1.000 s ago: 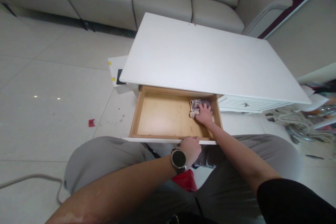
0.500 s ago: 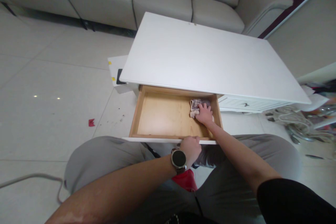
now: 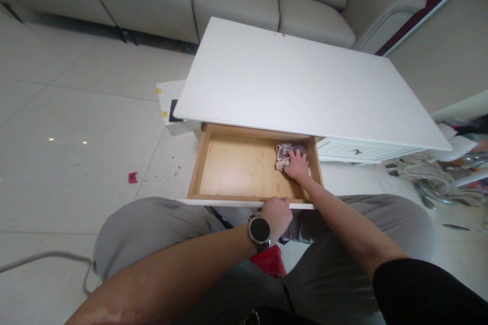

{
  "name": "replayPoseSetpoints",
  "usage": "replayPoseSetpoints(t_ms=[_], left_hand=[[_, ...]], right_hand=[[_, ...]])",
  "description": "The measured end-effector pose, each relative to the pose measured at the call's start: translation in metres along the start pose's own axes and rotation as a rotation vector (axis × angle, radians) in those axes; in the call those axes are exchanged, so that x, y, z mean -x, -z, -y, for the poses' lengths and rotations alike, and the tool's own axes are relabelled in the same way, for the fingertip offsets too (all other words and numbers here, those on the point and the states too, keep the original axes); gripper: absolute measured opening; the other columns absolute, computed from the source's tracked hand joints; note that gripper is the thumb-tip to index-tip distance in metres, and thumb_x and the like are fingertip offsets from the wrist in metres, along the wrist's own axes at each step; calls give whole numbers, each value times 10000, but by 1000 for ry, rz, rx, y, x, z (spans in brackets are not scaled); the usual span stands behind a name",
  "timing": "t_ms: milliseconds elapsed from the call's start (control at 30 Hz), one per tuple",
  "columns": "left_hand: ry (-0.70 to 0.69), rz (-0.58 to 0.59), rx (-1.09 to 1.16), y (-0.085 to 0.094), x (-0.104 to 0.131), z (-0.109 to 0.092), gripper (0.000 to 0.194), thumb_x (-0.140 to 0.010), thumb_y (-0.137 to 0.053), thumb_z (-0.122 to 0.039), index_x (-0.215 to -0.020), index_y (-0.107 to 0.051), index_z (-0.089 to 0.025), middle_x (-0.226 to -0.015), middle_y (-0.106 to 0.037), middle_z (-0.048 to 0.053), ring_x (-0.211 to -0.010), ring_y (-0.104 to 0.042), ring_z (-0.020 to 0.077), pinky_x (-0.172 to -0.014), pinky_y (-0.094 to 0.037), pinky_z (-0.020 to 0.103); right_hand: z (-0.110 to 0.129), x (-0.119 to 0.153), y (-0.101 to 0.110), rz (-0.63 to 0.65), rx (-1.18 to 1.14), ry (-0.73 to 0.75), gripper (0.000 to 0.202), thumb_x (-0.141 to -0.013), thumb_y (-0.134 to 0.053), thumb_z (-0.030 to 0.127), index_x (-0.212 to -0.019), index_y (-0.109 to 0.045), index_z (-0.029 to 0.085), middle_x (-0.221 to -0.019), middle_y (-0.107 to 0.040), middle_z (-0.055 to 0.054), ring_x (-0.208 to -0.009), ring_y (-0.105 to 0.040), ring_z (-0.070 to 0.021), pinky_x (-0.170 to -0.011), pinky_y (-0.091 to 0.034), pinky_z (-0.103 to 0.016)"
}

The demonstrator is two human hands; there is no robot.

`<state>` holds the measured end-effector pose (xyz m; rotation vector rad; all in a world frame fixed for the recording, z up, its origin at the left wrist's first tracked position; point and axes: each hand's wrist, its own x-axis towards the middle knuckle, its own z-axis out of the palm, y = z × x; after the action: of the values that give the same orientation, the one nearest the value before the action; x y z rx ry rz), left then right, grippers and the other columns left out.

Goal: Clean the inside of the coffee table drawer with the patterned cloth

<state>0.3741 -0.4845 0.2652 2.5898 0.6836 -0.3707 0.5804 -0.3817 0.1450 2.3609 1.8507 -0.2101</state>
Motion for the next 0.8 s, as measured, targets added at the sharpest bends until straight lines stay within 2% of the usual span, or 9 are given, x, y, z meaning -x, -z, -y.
replayPoseSetpoints(t_ms=[567,800], left_hand=[[18,8,14,1,1,0,396,-1014,-389,-53,-1121,-770,-51,-1137,-686,206,-985,-730,289,-715,-544,358],[0,-10,17,-1,0,1,375,-1004,-414,-65,-1112,-773,-61,-1088,-687,200,-945,-729,287,-703,-543,371]], right_hand=[[2,0,3,12,-1,-15,502,-848,-598,344,-1337,-568,237,-1414,-496,-170,-1258,-453,-420,-973,-477,-573],[-1,1,5,-18,10,10,511,-841,-612,359,-1336,-577,233,-1378,-533,-155,-1189,-509,-411,-953,-483,-511]])
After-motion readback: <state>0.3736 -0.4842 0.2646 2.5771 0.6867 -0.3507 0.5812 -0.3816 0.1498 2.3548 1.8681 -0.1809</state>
